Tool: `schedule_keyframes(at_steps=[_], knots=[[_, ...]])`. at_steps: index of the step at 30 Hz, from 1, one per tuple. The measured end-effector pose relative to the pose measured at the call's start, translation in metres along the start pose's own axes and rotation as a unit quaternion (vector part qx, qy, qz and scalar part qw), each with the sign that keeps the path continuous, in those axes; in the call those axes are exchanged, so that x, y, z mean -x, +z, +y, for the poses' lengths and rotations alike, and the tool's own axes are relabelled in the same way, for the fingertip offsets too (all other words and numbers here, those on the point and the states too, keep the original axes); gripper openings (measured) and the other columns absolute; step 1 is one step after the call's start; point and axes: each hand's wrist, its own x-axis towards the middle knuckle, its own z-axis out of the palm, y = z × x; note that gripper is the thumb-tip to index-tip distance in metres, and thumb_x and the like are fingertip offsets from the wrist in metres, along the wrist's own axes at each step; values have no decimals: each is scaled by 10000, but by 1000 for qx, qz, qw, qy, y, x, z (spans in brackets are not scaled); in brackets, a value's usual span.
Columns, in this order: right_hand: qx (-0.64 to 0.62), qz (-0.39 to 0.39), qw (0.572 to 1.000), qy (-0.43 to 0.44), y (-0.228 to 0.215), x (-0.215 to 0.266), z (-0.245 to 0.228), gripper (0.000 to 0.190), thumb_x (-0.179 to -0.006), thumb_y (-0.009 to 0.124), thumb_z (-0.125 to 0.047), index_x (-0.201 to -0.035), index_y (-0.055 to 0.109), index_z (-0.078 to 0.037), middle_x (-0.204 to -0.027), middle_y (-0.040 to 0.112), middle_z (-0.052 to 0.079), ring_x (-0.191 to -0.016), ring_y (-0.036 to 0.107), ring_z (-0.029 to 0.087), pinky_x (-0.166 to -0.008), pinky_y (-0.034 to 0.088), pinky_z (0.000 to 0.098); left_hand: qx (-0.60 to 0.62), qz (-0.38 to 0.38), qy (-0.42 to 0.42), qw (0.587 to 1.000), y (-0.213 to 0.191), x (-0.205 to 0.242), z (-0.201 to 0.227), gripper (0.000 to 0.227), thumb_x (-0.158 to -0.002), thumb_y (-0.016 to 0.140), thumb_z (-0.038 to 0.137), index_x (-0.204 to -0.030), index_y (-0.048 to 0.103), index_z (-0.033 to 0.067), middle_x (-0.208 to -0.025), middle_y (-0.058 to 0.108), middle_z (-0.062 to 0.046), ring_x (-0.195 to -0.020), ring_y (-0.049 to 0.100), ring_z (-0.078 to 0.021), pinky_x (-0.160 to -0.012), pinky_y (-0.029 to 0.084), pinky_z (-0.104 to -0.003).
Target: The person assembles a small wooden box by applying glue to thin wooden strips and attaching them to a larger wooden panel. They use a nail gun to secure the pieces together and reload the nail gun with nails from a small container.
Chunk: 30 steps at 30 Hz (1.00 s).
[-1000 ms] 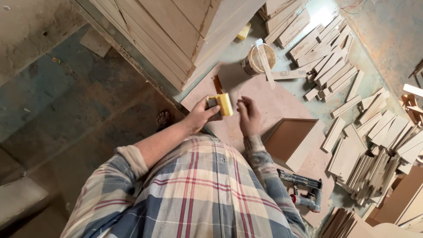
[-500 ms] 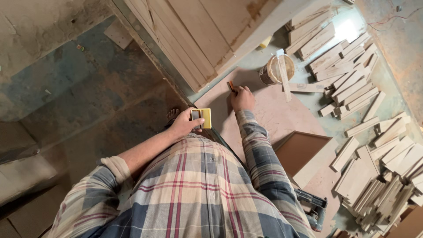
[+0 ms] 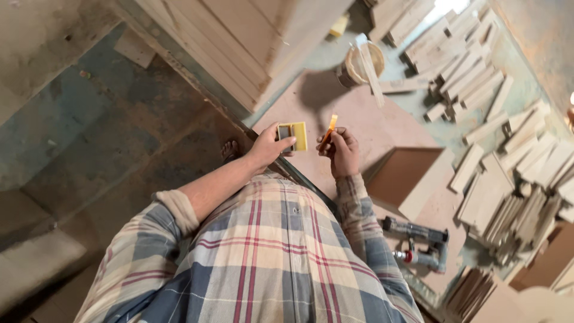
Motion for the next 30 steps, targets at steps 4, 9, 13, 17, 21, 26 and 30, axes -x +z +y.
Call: schedule_keyframes(at_steps=[4, 9, 13, 17, 21, 26, 30], knots=[[52, -17, 995, -82, 9, 49, -21, 163, -1085, 534, -120, -1180, 597, -4, -896, 708, 98, -704, 656, 135, -643, 554, 293, 17, -36, -7, 999, 37, -12, -1, 279, -975, 638, 122, -1222, 541, 36, -1115, 655, -77, -989, 683, -155, -791, 654, -340], [420, 97, 872, -232, 20, 82, -37, 181, -1060, 615, -134, -1194, 666, -24, -887, 712, 129, -708, 688, 238, -653, 566, 363, 68, -93, -49, 992, 69, -19, -15, 266, -1007, 622, 186, -1225, 533, 61, -1166, 646, -61, -1054, 667, -151, -860, 651, -367], [615, 97, 726, -292, 24, 89, -47, 287, -990, 696, -124, -1263, 638, -57, -970, 705, 156, -810, 706, 336, -689, 573, 423, 116, -105, -72, 985, 85, -21, -29, 291, -1011, 619, 205, -1256, 513, 91, -1178, 645, -66, -1053, 665, -157, -873, 641, -381], [600, 82, 748, -271, 27, 94, -60, 482, -930, 723, -109, -1387, 576, -59, -1019, 699, 154, -817, 707, 351, -684, 576, 430, 169, -118, -88, 975, 92, -25, -38, 308, -1027, 606, 244, -1281, 529, 88, -1138, 670, -75, -980, 688, -164, -860, 645, -381], [582, 43, 756, -295, 23, 110, -68, 542, -908, 745, -99, -1418, 561, -87, -1053, 699, 141, -808, 719, 306, -691, 591, 394, 178, -113, -74, 975, 91, -29, -45, 328, -1021, 620, 265, -1274, 542, 72, -1086, 700, -83, -943, 721, -163, -795, 631, -368], [492, 25, 799, -345, -7, 121, -62, 503, -895, 805, -75, -1353, 596, -66, -1174, 710, 142, -852, 752, 168, -655, 619, 279, 205, -80, -86, 972, 87, -34, -47, 359, -994, 669, 297, -1265, 536, 104, -1076, 692, -60, -924, 694, -153, -810, 626, -361], [204, 81, 957, -187, -36, 107, -43, 404, -927, 772, 6, -1307, 637, 5, -1088, 750, 109, -767, 653, 86, -642, 542, 226, 190, -94, -53, 976, 86, -33, -45, 411, -955, 748, 292, -1266, 564, 96, -1093, 682, -33, -950, 686, -135, -833, 615, -351]])
